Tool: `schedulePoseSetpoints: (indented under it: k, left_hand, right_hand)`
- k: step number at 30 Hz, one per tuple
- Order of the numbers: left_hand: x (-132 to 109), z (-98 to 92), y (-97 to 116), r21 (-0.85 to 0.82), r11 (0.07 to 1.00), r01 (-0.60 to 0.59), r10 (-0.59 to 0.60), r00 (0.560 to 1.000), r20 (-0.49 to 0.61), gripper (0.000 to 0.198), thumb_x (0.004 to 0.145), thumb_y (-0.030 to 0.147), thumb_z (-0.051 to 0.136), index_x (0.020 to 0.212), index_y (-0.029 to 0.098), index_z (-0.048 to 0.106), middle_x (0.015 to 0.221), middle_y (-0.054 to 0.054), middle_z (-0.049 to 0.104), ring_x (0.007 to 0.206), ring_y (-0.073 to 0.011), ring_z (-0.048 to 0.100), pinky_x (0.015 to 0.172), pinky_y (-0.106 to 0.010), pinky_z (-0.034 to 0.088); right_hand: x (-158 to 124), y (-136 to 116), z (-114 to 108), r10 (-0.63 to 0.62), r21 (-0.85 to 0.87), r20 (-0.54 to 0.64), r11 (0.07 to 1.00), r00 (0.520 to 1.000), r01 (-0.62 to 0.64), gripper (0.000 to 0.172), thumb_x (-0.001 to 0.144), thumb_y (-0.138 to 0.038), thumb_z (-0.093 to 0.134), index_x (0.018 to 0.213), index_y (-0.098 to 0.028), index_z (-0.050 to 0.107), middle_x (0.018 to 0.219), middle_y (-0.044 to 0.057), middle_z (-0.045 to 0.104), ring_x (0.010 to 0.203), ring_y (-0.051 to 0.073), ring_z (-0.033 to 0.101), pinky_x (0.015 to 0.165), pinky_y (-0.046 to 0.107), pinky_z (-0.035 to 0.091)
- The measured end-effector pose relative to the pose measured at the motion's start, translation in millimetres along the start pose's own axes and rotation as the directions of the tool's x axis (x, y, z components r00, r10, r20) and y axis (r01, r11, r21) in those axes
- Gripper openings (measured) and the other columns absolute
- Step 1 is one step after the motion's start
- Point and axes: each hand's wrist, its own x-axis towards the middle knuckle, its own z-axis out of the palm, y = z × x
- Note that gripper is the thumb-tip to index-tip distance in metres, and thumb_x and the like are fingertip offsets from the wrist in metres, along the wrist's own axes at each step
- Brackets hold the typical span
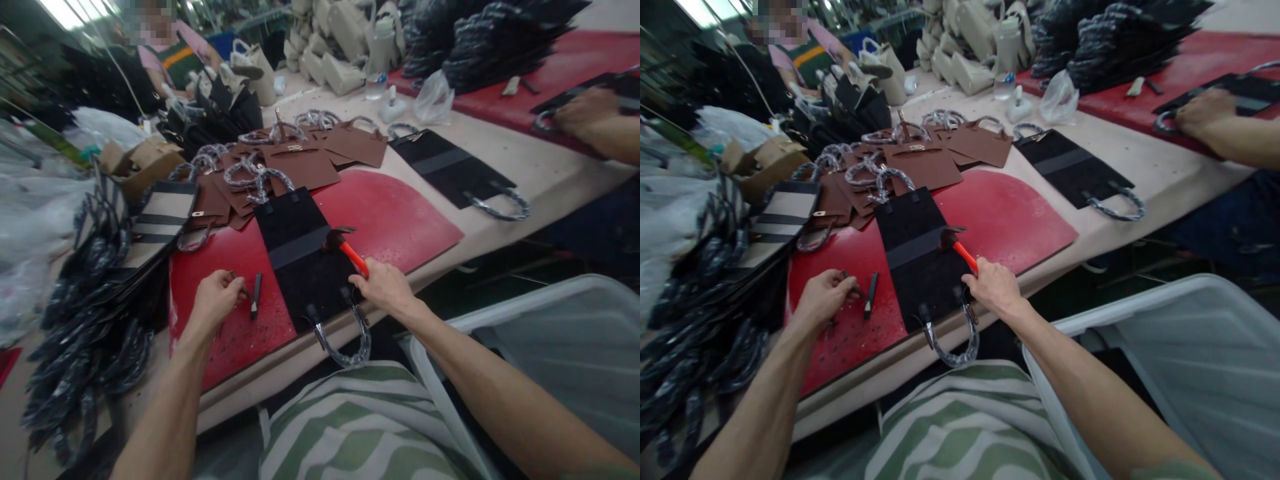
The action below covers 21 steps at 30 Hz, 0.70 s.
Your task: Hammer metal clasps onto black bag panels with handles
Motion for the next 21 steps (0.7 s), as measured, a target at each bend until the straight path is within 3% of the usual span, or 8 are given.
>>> schedulePoseSetpoints:
  k: [2,5,8,11,18,21]
  left_hand:
    - [-23.8,15.7,12.8,-0.394,0.919,-0.034,0.044,0.999,0.015,0.03,0.07,0.04,0.07,0.087,0.017,0.06,0.069,-0.003,0.07,0.061,-0.0196,0.068,0.061,-0.03,0.056]
    - [-59.2,55.0,33.7,-0.655,0.754,-0.054,0.143,0.986,0.083,0.036,0.073,0.041,0.074,0.095,0.016,0.06,0.08,-0.005,0.073,0.075,-0.0205,0.072,0.071,-0.032,0.06]
    - [-80.7,93.6,46.2,-0.662,0.737,-0.139,0.253,0.964,0.079,0.025,0.083,0.037,0.067,0.092,0.016,0.061,0.088,-0.007,0.074,0.079,-0.0191,0.072,0.075,-0.031,0.06]
    - [-86.7,115.1,47.6,-0.598,0.757,-0.262,0.335,0.942,0.011,0.016,0.09,0.032,0.06,0.093,0.017,0.061,0.091,-0.005,0.073,0.082,-0.0167,0.071,0.081,-0.031,0.059]
    - [-84.6,121.9,42.2,-0.634,0.727,-0.263,0.32,0.947,-0.026,0.012,0.093,0.03,0.057,0.095,0.018,0.056,0.09,-0.004,0.072,0.082,-0.0167,0.071,0.079,-0.032,0.059]
    - [-83.8,121.1,41.8,-0.548,0.766,-0.337,0.38,0.924,-0.037,0.012,0.093,0.029,0.056,0.094,0.018,0.059,0.088,-0.004,0.072,0.084,-0.0168,0.071,0.083,-0.031,0.058]
  right_hand:
    - [0.1,0.1,-0.4,-0.009,0.001,0.0,1.0,1.0,0.009,0.037,0.092,-0.052,0.056,0.103,-0.016,0.061,0.087,0.013,0.072,0.083,0.03,0.07,0.066,0.032,0.042]
    - [-0.6,-0.6,-2.0,0.001,-0.012,0.005,1.0,1.0,-0.001,0.038,0.093,-0.052,0.056,0.104,-0.016,0.06,0.087,0.013,0.072,0.084,0.03,0.07,0.067,0.032,0.042]
    - [-2.5,-1.7,-3.9,0.007,-0.023,0.009,1.0,1.0,-0.006,0.037,0.094,-0.051,0.055,0.104,-0.016,0.06,0.088,0.013,0.072,0.085,0.03,0.07,0.068,0.032,0.042]
    - [-3.8,-2.6,-5.0,-0.001,-0.023,0.01,1.0,1.0,0.001,0.037,0.095,-0.051,0.053,0.104,-0.016,0.06,0.089,0.014,0.072,0.085,0.03,0.07,0.068,0.032,0.043]
    - [-3.4,-2.5,-4.2,-0.01,-0.028,0.022,1.0,1.0,0.011,0.037,0.095,-0.049,0.054,0.108,-0.015,0.059,0.089,0.014,0.072,0.086,0.03,0.07,0.069,0.032,0.043]
    - [-3.3,-1.5,-3.7,-0.006,-0.027,0.014,1.0,1.0,0.006,0.036,0.094,-0.05,0.055,0.106,-0.016,0.06,0.087,0.013,0.072,0.085,0.03,0.07,0.067,0.032,0.043]
